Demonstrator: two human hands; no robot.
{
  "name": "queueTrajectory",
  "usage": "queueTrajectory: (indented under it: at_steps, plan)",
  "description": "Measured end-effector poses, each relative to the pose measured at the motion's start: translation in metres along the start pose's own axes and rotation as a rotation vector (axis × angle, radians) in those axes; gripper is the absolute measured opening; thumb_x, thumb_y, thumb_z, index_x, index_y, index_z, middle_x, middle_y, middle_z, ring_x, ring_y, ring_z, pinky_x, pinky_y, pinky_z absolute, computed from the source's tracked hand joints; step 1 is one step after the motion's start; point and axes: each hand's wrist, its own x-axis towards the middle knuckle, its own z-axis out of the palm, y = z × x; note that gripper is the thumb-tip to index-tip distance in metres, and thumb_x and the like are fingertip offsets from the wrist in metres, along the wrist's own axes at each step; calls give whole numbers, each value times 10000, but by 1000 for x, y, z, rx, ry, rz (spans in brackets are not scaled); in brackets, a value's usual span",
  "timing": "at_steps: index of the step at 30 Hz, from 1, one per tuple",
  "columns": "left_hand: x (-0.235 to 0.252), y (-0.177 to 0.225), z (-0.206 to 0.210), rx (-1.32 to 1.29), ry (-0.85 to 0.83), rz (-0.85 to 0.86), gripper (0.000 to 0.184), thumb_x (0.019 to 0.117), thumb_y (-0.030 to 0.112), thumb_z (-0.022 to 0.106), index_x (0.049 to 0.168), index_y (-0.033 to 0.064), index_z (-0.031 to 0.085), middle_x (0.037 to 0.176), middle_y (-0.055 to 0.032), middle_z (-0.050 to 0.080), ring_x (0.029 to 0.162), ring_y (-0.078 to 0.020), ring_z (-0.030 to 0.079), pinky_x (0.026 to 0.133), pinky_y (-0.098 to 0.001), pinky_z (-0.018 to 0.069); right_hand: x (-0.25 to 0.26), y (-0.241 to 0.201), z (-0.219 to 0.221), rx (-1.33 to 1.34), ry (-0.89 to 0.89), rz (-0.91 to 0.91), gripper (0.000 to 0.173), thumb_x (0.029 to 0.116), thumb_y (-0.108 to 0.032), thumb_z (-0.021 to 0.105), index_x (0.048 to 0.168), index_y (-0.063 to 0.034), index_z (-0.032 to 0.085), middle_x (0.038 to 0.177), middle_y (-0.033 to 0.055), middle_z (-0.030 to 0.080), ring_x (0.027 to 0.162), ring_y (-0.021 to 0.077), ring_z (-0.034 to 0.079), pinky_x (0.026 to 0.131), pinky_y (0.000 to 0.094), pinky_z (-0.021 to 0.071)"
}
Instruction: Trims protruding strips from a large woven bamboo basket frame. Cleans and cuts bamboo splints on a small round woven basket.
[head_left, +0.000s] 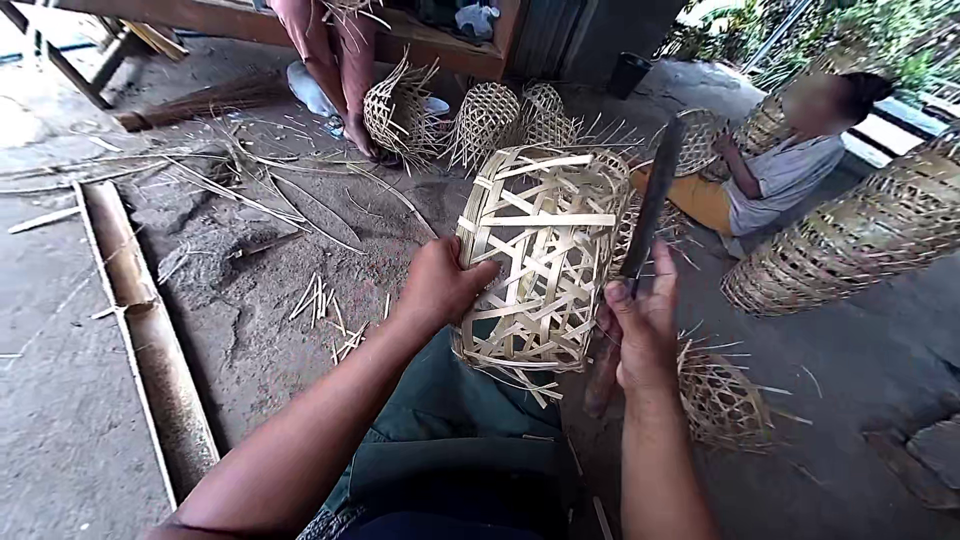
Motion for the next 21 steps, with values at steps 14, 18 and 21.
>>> queueTrajectory:
  at_steps: [14, 18, 21]
  plan:
    - [1, 37, -32, -701, -216, -7, 172, 1020, 166, 631, 1088, 31, 711, 952, -82, 759, 801, -136, 728, 734, -290, 618, 10, -41, -7, -122, 6, -135, 463, 1094, -337, 444, 1525, -169, 410, 786, -23, 574, 547, 82, 533, 482, 228, 494]
    - [4, 40, -12, -628, -319, 28, 165, 977, 123, 686, 1091, 9, 726, 921, -82, 750, 761, -119, 711, 704, -274, 612, -10, -67, -17, 184, -372, 25, 578, 1091, -525, 289, 1471, -149, 509, 697, -25, 544, 479, 64, 478, 437, 202, 450]
    - [1, 42, 8, -581, -328, 101, 156, 1000, 157, 664, 1051, 14, 701, 871, -85, 739, 724, -124, 705, 670, -280, 608, -10, -67, -12, 158, -464, 67, 562, 1077, -493, 421, 1458, -99, 548, 686, -6, 556, 498, 55, 479, 458, 188, 444]
